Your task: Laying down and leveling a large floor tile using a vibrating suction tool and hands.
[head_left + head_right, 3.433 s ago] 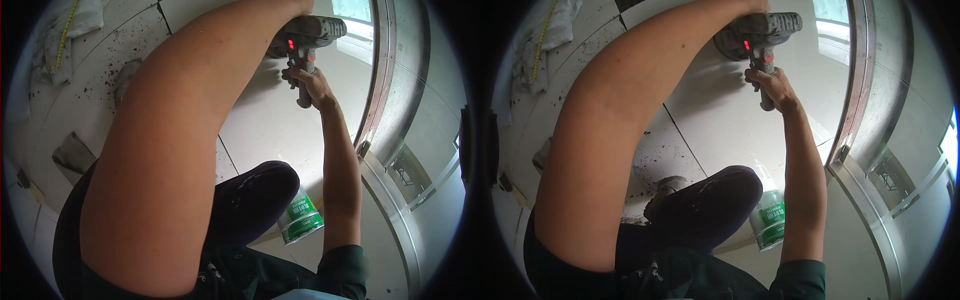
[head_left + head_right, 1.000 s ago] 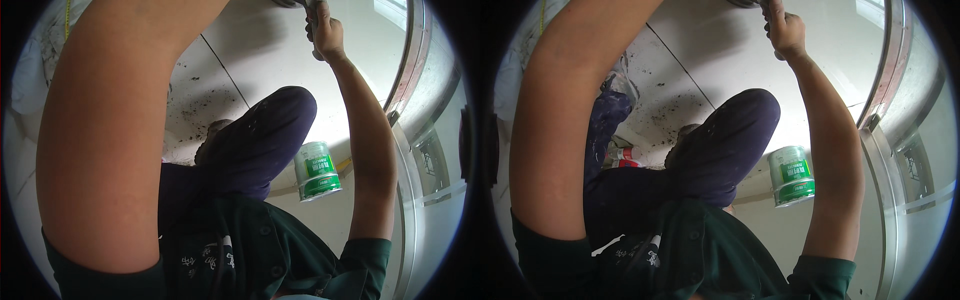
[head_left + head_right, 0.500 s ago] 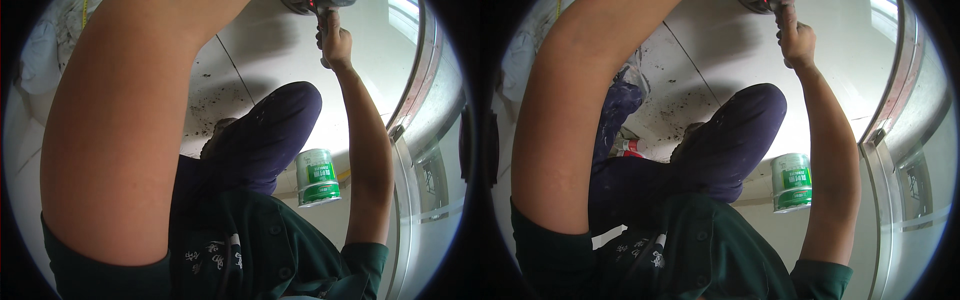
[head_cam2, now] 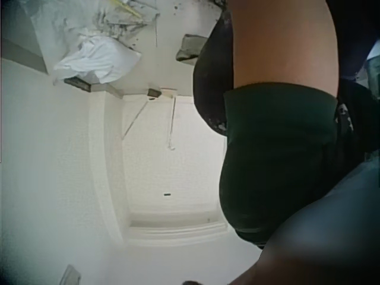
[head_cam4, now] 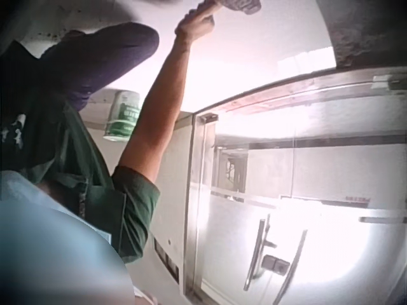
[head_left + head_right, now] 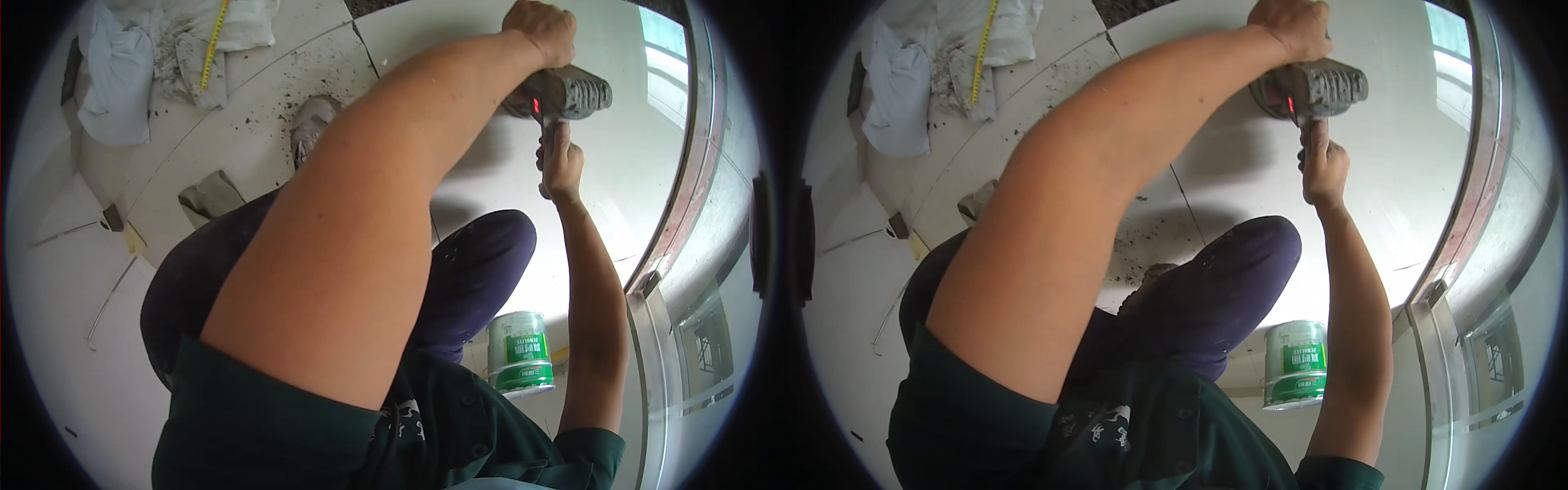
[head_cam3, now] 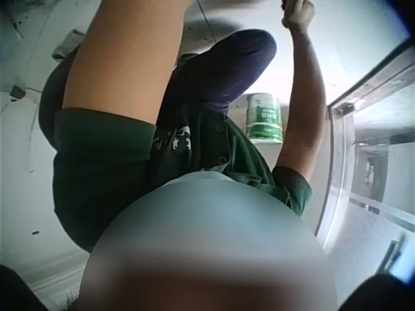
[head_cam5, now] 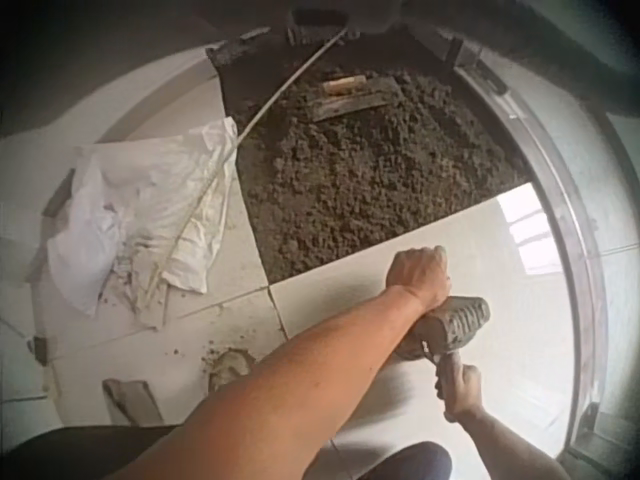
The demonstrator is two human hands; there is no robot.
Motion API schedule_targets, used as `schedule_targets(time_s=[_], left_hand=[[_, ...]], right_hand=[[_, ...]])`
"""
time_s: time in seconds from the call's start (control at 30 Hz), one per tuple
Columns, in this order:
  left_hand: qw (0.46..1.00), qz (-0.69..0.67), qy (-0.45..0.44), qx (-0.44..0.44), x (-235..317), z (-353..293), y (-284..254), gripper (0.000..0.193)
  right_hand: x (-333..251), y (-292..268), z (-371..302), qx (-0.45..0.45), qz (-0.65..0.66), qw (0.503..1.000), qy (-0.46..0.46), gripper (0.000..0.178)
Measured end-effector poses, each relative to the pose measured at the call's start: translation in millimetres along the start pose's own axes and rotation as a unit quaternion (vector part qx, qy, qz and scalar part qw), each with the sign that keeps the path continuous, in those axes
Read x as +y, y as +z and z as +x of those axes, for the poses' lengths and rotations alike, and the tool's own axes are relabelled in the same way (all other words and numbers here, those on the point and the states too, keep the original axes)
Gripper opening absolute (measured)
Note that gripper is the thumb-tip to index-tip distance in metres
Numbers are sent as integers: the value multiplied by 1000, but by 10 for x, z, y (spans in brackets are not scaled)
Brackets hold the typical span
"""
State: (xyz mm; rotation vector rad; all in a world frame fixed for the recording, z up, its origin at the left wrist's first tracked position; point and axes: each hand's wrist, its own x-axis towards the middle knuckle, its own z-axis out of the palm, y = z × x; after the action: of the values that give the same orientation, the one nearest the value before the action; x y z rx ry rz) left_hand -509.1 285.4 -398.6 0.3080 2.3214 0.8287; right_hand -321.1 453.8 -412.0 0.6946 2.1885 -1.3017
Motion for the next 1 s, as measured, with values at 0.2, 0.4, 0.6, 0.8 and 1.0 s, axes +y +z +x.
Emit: schedule_targets(time_s=[0.2,0.4,0.6,0.8,1.0], left_hand=[[990,73,24,116,-85,158,304,28],[988,79,17,132,-132,198,342,36],[988,70,22,134,-136,226,370,34],[988,58,33,142,-170,229,397,32],[987,50,43,145,-152,212,386,30]], right_hand=[[69,-23,57,-18,16,999,21,70],[78,6,66,-12,12,1000,7,71],[115,-6,69,-10,0,1000,5,72],[119,11,64,-4,-12,1000,2,73],[140,-10,68,-10,-12,1000,2,73]])
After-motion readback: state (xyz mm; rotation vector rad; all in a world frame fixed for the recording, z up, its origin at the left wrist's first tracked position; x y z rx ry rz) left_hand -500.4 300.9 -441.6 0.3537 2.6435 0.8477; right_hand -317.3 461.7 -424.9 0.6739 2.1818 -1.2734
